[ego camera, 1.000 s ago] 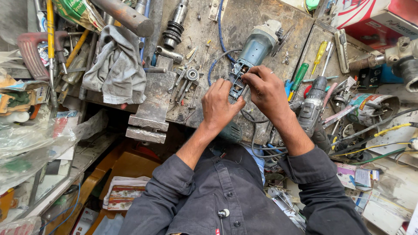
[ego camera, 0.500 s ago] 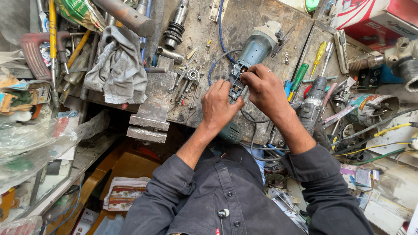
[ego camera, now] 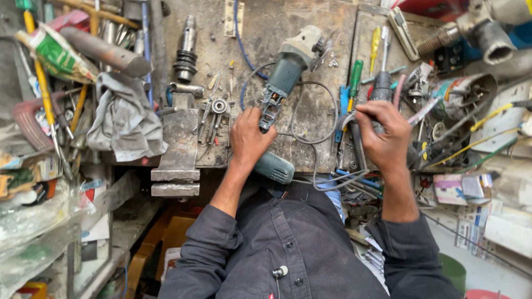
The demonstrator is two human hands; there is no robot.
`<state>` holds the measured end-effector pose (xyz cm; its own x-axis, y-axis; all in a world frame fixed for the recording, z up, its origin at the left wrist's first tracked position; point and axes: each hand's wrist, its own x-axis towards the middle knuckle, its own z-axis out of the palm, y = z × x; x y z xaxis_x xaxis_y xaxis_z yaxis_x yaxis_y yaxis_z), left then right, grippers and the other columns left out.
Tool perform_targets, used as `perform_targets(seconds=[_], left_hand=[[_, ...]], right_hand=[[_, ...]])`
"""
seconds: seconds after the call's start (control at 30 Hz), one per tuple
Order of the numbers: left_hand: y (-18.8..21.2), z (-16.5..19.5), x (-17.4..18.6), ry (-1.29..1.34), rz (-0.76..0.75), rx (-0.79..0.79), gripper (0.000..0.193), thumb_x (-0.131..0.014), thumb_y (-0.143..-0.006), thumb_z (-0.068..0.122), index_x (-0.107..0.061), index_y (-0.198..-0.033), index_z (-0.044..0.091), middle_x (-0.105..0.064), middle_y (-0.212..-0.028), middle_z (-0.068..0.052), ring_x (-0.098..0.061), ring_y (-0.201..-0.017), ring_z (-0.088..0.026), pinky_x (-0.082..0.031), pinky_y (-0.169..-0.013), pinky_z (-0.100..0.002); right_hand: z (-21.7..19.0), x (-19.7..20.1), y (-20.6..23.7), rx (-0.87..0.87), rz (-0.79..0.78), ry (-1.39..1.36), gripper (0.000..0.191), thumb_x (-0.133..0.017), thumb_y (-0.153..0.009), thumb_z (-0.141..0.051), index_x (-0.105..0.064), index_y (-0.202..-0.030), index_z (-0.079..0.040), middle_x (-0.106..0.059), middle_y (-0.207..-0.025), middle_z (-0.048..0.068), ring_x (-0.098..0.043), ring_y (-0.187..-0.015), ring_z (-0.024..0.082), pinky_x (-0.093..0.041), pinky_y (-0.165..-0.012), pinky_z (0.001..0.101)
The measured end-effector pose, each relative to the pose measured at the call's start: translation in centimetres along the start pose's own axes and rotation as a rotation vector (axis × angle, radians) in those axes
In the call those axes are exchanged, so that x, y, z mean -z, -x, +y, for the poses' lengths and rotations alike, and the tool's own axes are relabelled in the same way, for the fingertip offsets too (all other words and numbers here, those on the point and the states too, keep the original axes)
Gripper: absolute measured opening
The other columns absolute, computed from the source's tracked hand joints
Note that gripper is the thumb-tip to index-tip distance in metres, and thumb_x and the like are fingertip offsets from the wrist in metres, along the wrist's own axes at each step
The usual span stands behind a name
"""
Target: The person wipes small metal parts with a cloth, then disassembles an angle grinder on the workbench, handling its internal components and yellow wires. They use pliers to work on the tool's parts and continue manipulating the grinder body and its wiring.
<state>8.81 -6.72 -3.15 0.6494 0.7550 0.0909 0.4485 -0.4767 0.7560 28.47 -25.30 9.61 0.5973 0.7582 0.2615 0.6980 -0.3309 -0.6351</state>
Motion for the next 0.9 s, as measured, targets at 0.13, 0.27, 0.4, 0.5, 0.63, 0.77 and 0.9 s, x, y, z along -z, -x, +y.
perform_targets(seconds=[0.13, 0.27, 0.4, 0.5, 0.63, 0.77, 0.9], left_hand=[[0.2, -0.2, -0.4, -0.036, -0.030, 0.037, 0.037, -0.081, -0.074, 0.029, -0.063, -0.097, 0.006, -0.064, -0.093, -0.013, -0.065, -0.089, -0.038, -0.051, -0.073, -0.051], [-0.1, 0.0, -0.2, -0.067, -0.080, 0.013, 0.040, -0.081, -0.075, 0.031, -0.063, -0.100, 0.004, -0.064, -0.095, -0.015, -0.065, -0.087, -0.038, -0.051, -0.072, -0.051], [0.0, 0.4, 0.1, -0.091, -0.074, -0.002, 0.042, -0.084, -0.076, 0.032, -0.064, -0.100, 0.004, -0.063, -0.095, -0.015, -0.064, -0.086, -0.037, -0.050, -0.070, -0.051], [0.0, 0.9, 0.4, -0.094, -0.035, -0.052, 0.041, -0.085, -0.079, 0.031, -0.064, -0.102, 0.004, -0.062, -0.093, -0.014, -0.063, -0.084, -0.036, -0.050, -0.071, -0.050], [-0.2, 1.9, 0.6, -0.078, -0.017, -0.148, 0.034, -0.083, -0.084, 0.024, -0.065, -0.106, 0.005, -0.061, -0.094, -0.013, -0.062, -0.083, -0.033, -0.050, -0.072, -0.047], [-0.1, 3.0, 0.7, 0.023, -0.064, -0.107, 0.027, -0.081, -0.088, 0.017, -0.067, -0.107, 0.003, -0.059, -0.097, -0.012, -0.063, -0.082, -0.026, -0.053, -0.073, -0.041], [0.1, 3.6, 0.9, 0.044, -0.082, -0.098, 0.025, -0.078, -0.091, 0.013, -0.068, -0.112, 0.003, -0.059, -0.105, -0.013, -0.063, -0.083, -0.024, -0.053, -0.074, -0.039]], right_hand=[[2.5, 3.2, 6.0, -0.156, 0.161, 0.052, 0.011, -0.074, -0.102, 0.002, -0.073, -0.113, 0.000, -0.071, -0.108, 0.009, -0.067, -0.093, 0.014, -0.053, -0.083, 0.0258], [6.3, 4.9, 11.6, -0.355, 0.338, -0.124, 0.008, -0.073, -0.107, -0.001, -0.071, -0.114, 0.002, -0.068, -0.111, 0.005, -0.063, -0.096, 0.008, -0.051, -0.083, 0.0210], [9.7, 6.1, 16.6, -0.465, 0.453, -0.160, 0.009, -0.071, -0.108, -0.002, -0.070, -0.115, 0.003, -0.068, -0.109, 0.003, -0.066, -0.093, 0.008, -0.054, -0.082, 0.0216], [12.0, 6.4, 19.6, -0.553, 0.528, -0.199, 0.011, -0.070, -0.108, -0.003, -0.070, -0.116, 0.003, -0.069, -0.105, 0.004, -0.066, -0.089, 0.009, -0.055, -0.080, 0.0221], [15.3, 6.1, 23.0, -0.644, 0.696, -0.338, 0.014, -0.069, -0.106, -0.006, -0.069, -0.118, 0.001, -0.070, -0.102, 0.005, -0.067, -0.085, 0.009, -0.057, -0.077, 0.0235], [16.8, 6.4, 26.1, -0.780, 0.861, -0.429, 0.020, -0.069, -0.102, -0.005, -0.065, -0.120, 0.000, -0.069, -0.099, 0.004, -0.065, -0.079, 0.009, -0.056, -0.071, 0.0246], [16.7, 5.3, 27.4, -0.955, 0.890, -0.478, 0.021, -0.068, -0.100, -0.004, -0.064, -0.120, -0.001, -0.069, -0.097, 0.003, -0.065, -0.078, 0.009, -0.055, -0.069, 0.0241]])
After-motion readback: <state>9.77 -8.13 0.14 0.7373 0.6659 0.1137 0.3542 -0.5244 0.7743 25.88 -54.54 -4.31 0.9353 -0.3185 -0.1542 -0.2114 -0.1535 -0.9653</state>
